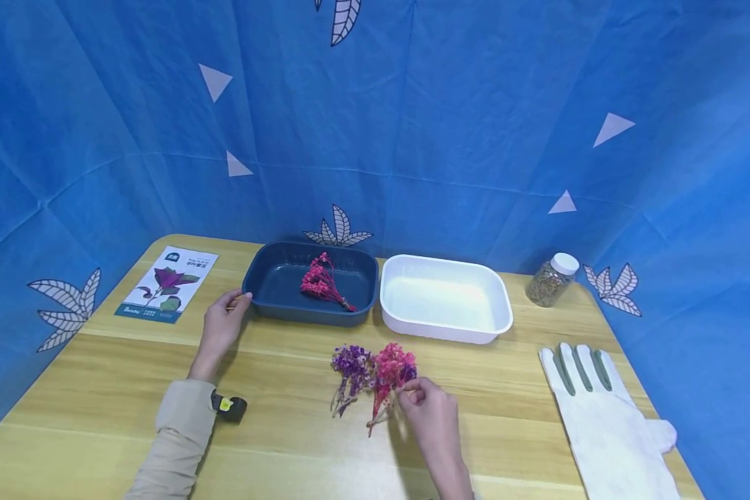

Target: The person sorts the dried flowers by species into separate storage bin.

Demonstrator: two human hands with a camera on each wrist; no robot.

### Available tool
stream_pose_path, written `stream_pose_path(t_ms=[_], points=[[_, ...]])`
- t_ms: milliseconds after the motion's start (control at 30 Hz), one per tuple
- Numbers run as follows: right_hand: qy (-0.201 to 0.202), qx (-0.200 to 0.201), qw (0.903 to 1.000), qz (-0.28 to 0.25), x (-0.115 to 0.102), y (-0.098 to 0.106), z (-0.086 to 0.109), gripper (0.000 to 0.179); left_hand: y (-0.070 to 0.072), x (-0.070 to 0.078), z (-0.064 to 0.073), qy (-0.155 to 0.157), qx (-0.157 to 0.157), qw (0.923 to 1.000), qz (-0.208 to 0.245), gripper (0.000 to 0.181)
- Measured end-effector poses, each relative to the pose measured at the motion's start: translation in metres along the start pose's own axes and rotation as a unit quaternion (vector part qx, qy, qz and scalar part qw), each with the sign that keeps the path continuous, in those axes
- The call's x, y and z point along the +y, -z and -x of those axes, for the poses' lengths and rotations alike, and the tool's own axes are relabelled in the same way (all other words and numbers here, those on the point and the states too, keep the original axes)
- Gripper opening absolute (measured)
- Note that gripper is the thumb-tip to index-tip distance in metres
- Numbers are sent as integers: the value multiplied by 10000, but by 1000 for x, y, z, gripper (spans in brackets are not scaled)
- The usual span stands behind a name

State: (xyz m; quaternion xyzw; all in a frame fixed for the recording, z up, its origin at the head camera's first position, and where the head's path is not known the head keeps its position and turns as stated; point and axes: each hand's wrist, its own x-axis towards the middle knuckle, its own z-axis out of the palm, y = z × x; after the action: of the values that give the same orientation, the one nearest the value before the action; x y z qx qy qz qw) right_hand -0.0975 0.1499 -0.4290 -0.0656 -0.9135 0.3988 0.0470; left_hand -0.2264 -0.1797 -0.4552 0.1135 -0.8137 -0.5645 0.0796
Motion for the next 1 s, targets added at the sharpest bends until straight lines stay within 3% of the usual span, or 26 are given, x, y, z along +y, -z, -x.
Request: stream_pose_path(t_ms=[500, 733, 1000], points=[[220, -108, 9997, 17, 4, -4, 3, 9, -1, 0, -1, 3, 38, 10000, -3, 49], [93, 125, 9997, -177, 1, -1, 1, 11, 0, -1, -1, 40, -16, 10000, -51, 51], [40, 437, 9977, -509, -2, 4, 1, 11, 1, 0, -1, -125, 91, 9998, -83, 47]])
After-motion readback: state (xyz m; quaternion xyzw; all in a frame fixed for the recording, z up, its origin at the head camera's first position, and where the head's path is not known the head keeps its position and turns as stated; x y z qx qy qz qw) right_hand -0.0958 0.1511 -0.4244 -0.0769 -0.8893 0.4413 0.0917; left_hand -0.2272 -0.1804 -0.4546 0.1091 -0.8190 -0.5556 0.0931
